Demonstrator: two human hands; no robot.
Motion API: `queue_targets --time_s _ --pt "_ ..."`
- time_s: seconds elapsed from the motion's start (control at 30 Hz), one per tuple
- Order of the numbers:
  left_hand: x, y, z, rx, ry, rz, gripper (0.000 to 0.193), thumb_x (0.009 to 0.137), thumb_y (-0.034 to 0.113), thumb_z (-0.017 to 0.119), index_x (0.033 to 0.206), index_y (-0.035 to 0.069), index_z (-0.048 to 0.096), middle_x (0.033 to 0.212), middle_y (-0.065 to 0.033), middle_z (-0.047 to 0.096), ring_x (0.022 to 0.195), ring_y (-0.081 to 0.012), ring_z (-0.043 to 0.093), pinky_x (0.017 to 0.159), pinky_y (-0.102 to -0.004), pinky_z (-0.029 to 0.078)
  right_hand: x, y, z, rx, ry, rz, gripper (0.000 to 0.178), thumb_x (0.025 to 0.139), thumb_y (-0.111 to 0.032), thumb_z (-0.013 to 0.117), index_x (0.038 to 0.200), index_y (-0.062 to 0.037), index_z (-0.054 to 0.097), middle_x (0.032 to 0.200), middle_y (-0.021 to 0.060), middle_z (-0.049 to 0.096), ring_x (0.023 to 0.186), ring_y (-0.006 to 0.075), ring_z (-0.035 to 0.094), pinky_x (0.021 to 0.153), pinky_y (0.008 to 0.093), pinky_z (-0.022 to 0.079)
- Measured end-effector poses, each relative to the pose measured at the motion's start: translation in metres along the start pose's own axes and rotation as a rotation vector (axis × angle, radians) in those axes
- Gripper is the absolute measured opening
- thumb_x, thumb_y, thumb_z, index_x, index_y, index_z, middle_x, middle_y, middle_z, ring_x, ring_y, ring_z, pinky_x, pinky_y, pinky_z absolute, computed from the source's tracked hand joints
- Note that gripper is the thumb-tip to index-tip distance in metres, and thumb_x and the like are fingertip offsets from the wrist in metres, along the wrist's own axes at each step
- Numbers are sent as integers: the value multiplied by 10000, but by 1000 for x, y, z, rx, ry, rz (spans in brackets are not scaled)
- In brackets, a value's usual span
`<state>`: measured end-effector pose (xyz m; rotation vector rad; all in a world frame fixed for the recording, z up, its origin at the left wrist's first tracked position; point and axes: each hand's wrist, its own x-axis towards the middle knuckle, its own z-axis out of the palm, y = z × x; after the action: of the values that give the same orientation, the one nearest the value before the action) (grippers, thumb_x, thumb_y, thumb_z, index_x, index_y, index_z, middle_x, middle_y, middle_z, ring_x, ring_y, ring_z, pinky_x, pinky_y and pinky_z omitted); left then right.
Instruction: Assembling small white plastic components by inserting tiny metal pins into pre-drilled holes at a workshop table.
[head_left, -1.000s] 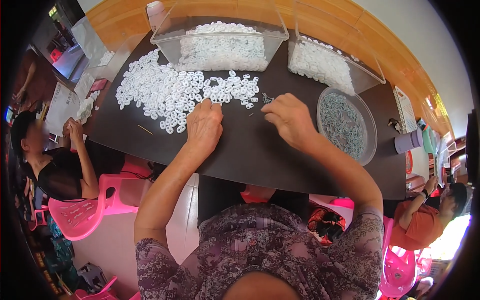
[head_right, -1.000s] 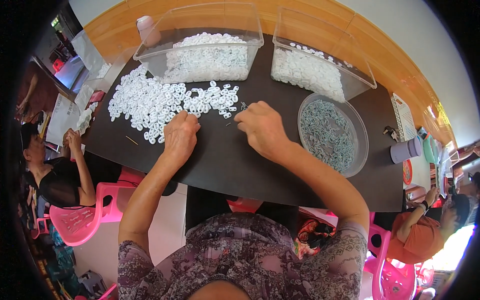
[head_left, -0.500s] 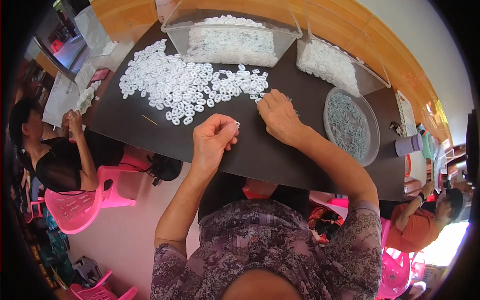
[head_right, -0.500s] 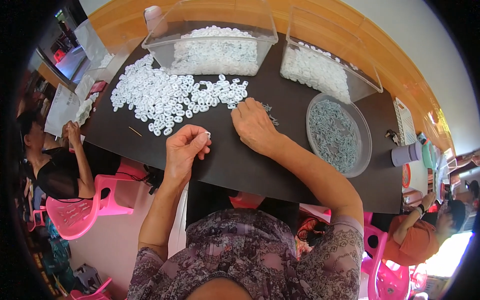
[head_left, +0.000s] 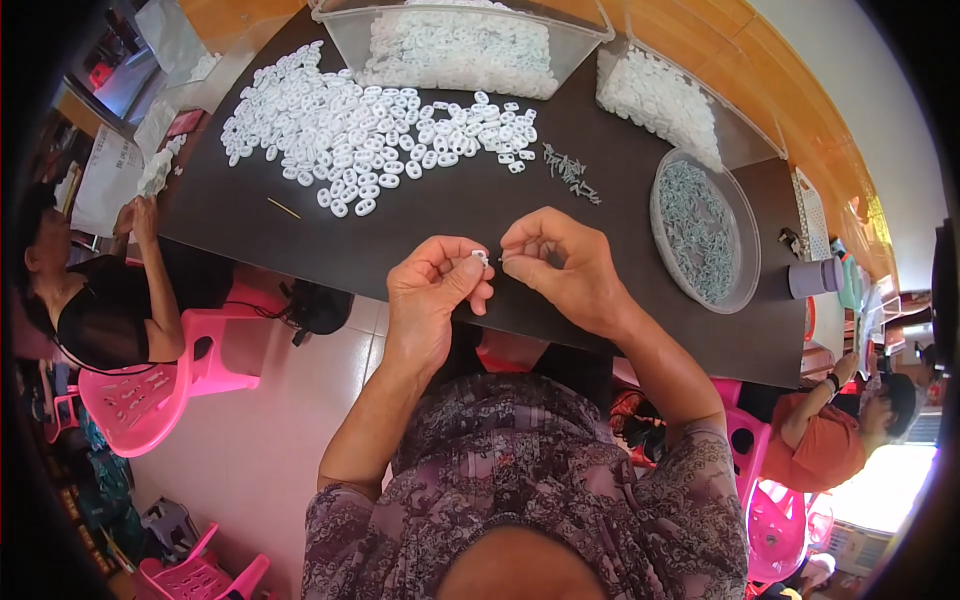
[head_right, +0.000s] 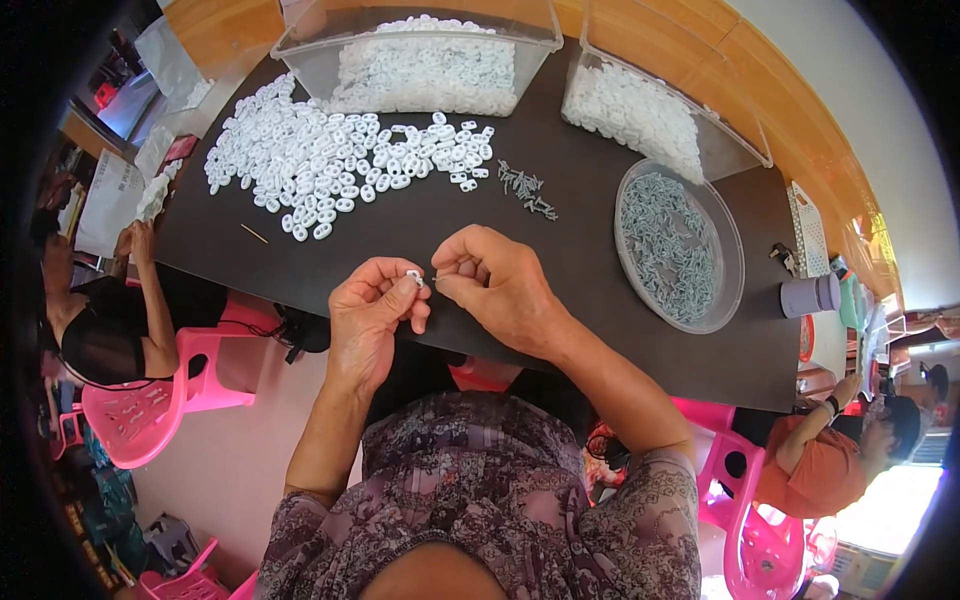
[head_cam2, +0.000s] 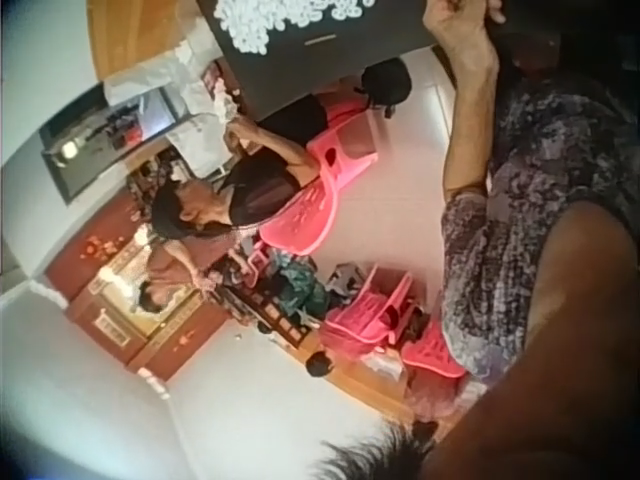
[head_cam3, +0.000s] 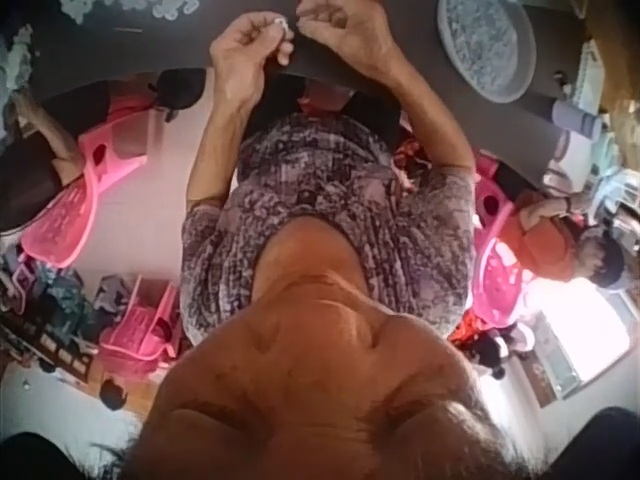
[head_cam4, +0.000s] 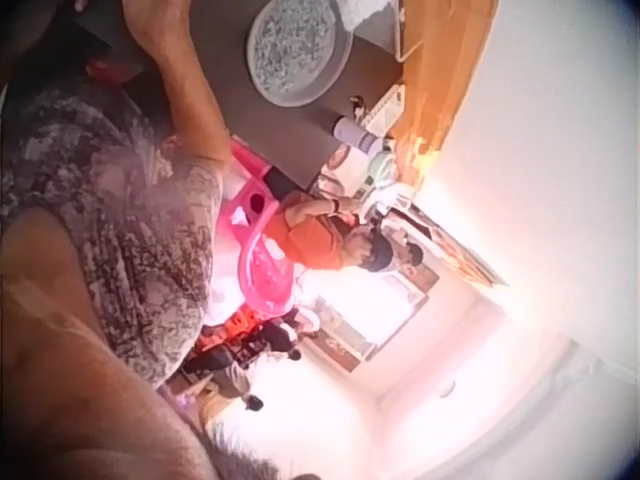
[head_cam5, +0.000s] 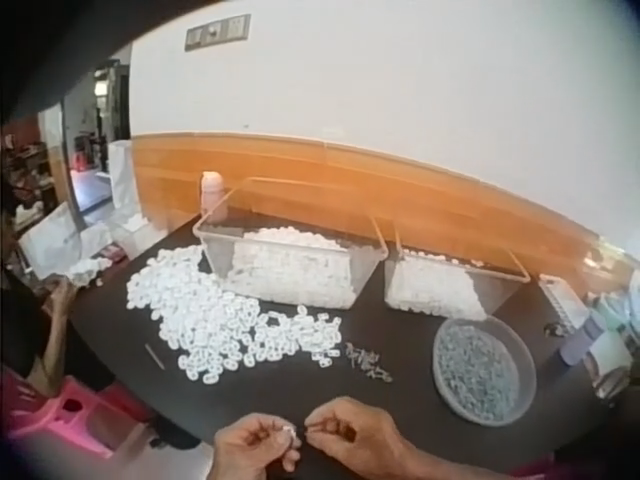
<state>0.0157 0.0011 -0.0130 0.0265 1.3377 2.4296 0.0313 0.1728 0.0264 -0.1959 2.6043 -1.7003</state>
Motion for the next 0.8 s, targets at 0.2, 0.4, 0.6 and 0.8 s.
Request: queue_targets --time_s 0.2,0.4,0.6,0.8 --pt "-8 -1 3 4 5 4 116 875 63 606 936 -36 599 791 -89 628 627 -117 583 529 -230 466 -6 -4 6 36 -5 11 159 808 -14 655 955 -5 596 841 3 583 773 54 532 683 212 444" --pt "-12 -1 4 47 1 46 128 873 83 616 932 -30 600 787 -77 623 629 -108 570 531 -218 451 -7 -5 9 15 -7 3 148 803 -9 655 940 -4 599 836 2 581 760 52 523 668 215 441" --pt "-15 -2 2 77 18 75 130 872 93 621 927 -23 599 788 -67 619 639 -99 563 539 -211 446 -6 -6 13 -4 -1 -14 137 793 -8 660 918 -10 604 822 -4 575 742 50 512 656 215 435" --pt "-17 -2 2 81 15 82 138 871 100 625 923 -24 598 786 -63 617 637 -96 559 537 -209 444 -7 -4 14 18 24 -42 133 791 -10 660 911 -6 604 806 -8 574 735 50 512 653 213 433"
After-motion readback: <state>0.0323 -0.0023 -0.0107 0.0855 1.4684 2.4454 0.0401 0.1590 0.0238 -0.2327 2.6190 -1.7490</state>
